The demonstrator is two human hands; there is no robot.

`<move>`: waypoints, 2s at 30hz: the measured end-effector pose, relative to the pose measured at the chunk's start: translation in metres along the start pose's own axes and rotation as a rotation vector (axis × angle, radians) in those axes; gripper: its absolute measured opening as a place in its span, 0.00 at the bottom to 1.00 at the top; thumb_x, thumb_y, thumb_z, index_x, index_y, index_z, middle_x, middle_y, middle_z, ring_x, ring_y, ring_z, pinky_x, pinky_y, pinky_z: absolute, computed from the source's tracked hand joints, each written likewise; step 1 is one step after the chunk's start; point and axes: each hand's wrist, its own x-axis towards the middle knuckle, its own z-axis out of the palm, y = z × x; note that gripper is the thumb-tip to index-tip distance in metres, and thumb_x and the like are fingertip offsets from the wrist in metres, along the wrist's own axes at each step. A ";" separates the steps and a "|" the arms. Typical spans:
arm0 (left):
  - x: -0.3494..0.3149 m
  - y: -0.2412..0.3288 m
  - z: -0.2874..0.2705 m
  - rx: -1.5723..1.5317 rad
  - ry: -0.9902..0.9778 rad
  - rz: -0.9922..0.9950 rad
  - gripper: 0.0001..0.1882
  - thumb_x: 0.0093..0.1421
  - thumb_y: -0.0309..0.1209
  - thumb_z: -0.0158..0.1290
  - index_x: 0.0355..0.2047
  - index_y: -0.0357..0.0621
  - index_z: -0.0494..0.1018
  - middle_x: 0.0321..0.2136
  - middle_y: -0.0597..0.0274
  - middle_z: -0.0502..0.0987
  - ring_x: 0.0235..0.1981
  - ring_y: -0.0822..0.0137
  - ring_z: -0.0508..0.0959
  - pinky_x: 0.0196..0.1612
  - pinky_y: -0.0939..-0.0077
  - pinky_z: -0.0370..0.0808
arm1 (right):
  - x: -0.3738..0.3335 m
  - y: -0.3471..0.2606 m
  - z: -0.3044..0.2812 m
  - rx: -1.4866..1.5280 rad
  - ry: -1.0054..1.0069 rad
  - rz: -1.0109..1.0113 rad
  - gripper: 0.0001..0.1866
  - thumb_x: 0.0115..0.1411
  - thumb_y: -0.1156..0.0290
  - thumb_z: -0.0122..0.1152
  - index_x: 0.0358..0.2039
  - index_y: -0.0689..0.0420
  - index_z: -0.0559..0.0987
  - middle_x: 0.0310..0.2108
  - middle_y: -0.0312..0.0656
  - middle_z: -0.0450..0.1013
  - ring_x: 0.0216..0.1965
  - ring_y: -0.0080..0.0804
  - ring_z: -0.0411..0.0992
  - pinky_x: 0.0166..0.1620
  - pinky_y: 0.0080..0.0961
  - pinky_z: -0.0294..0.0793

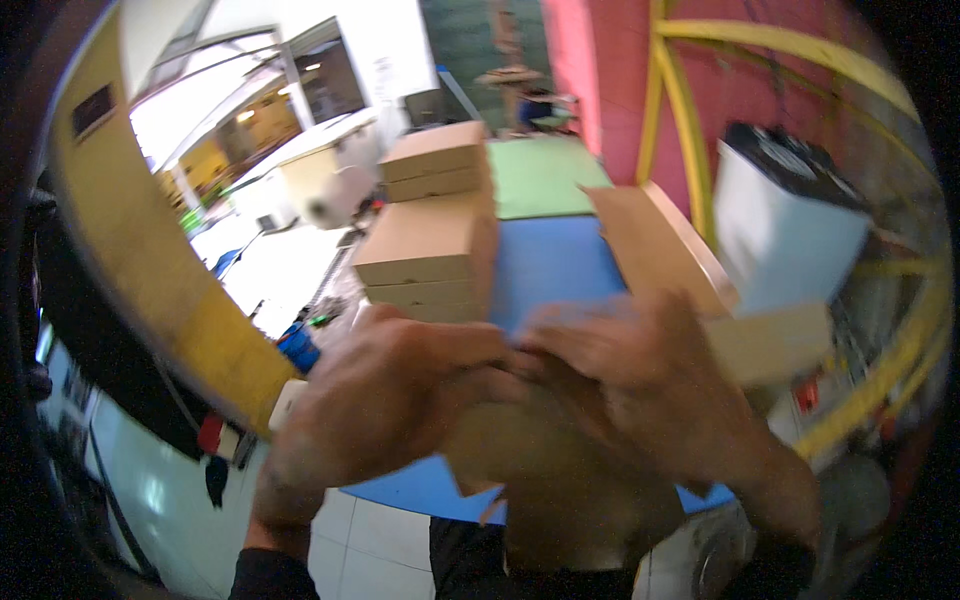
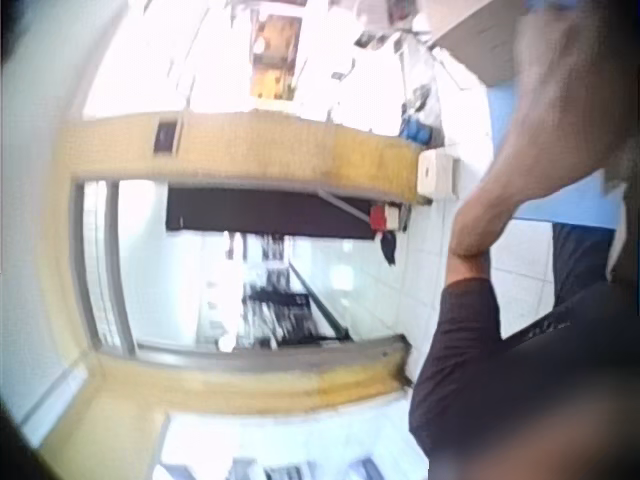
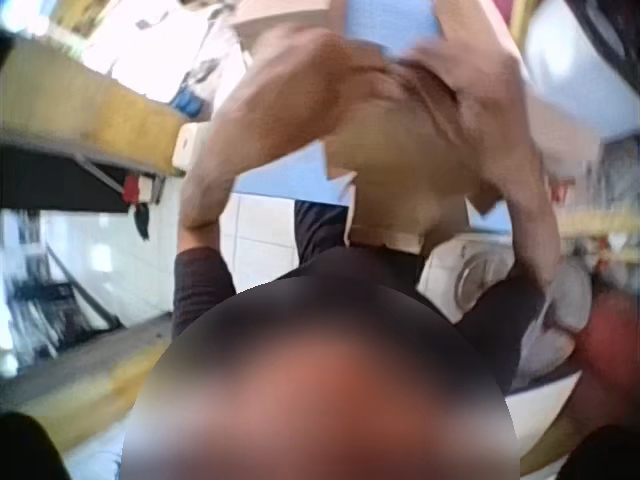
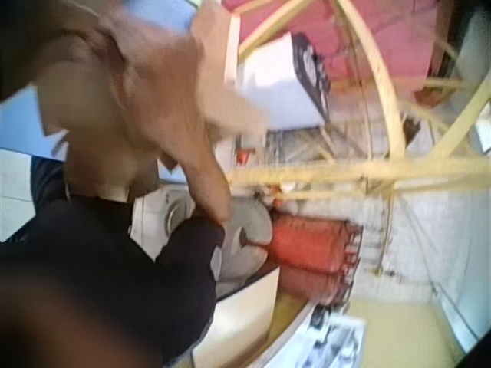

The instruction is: The person assembles flat cardboard pieces into rectangular boxes on a blue table. They fold the side flaps, tuck tabs into slots, and stack the completed boxes. Another person in a red shirt briefly walks by in the background.

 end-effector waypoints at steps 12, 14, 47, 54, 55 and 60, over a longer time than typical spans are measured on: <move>-0.007 -0.027 -0.056 0.001 -0.015 -0.169 0.13 0.61 0.29 0.61 0.23 0.32 0.79 0.14 0.54 0.75 0.17 0.75 0.74 0.23 0.76 0.69 | -0.031 0.055 -0.027 0.047 -0.127 0.127 0.07 0.51 0.86 0.66 0.31 0.63 0.80 0.26 0.44 0.79 0.30 0.35 0.81 0.36 0.26 0.78; -0.013 -0.038 -0.061 -0.025 -0.011 -0.202 0.13 0.61 0.29 0.61 0.23 0.32 0.79 0.14 0.58 0.75 0.17 0.75 0.74 0.24 0.77 0.70 | -0.040 0.064 -0.033 0.043 -0.124 0.184 0.07 0.51 0.87 0.65 0.32 0.64 0.80 0.25 0.43 0.80 0.30 0.30 0.81 0.36 0.25 0.78; -0.118 -0.090 0.235 -0.331 -0.004 -0.306 0.30 0.50 0.28 0.69 0.55 0.45 0.74 0.56 0.55 0.76 0.59 0.54 0.73 0.62 0.60 0.71 | -0.273 0.070 0.113 0.202 0.027 0.880 0.09 0.54 0.84 0.63 0.38 0.66 0.81 0.42 0.50 0.79 0.44 0.45 0.78 0.50 0.31 0.76; -0.040 -0.074 0.305 -0.199 -0.245 -0.267 0.18 0.60 0.36 0.58 0.51 0.49 0.76 0.50 0.54 0.78 0.52 0.54 0.77 0.48 0.59 0.79 | -0.263 0.083 0.131 -0.041 0.171 0.782 0.16 0.56 0.88 0.48 0.41 0.64 0.82 0.46 0.52 0.77 0.45 0.47 0.76 0.49 0.35 0.77; -0.034 -0.074 0.309 -0.223 -0.180 -0.262 0.19 0.60 0.36 0.57 0.52 0.49 0.75 0.50 0.52 0.78 0.52 0.54 0.77 0.47 0.58 0.79 | -0.260 0.083 0.136 -0.154 0.097 0.659 0.17 0.59 0.85 0.47 0.45 0.64 0.80 0.47 0.53 0.77 0.46 0.48 0.76 0.49 0.35 0.77; -0.011 -0.075 0.328 -0.334 -0.167 -0.184 0.12 0.59 0.35 0.56 0.41 0.45 0.80 0.35 0.46 0.81 0.41 0.45 0.80 0.41 0.51 0.78 | -0.261 0.067 0.155 0.094 0.292 0.868 0.22 0.69 0.71 0.48 0.61 0.65 0.69 0.50 0.56 0.75 0.50 0.50 0.74 0.53 0.40 0.73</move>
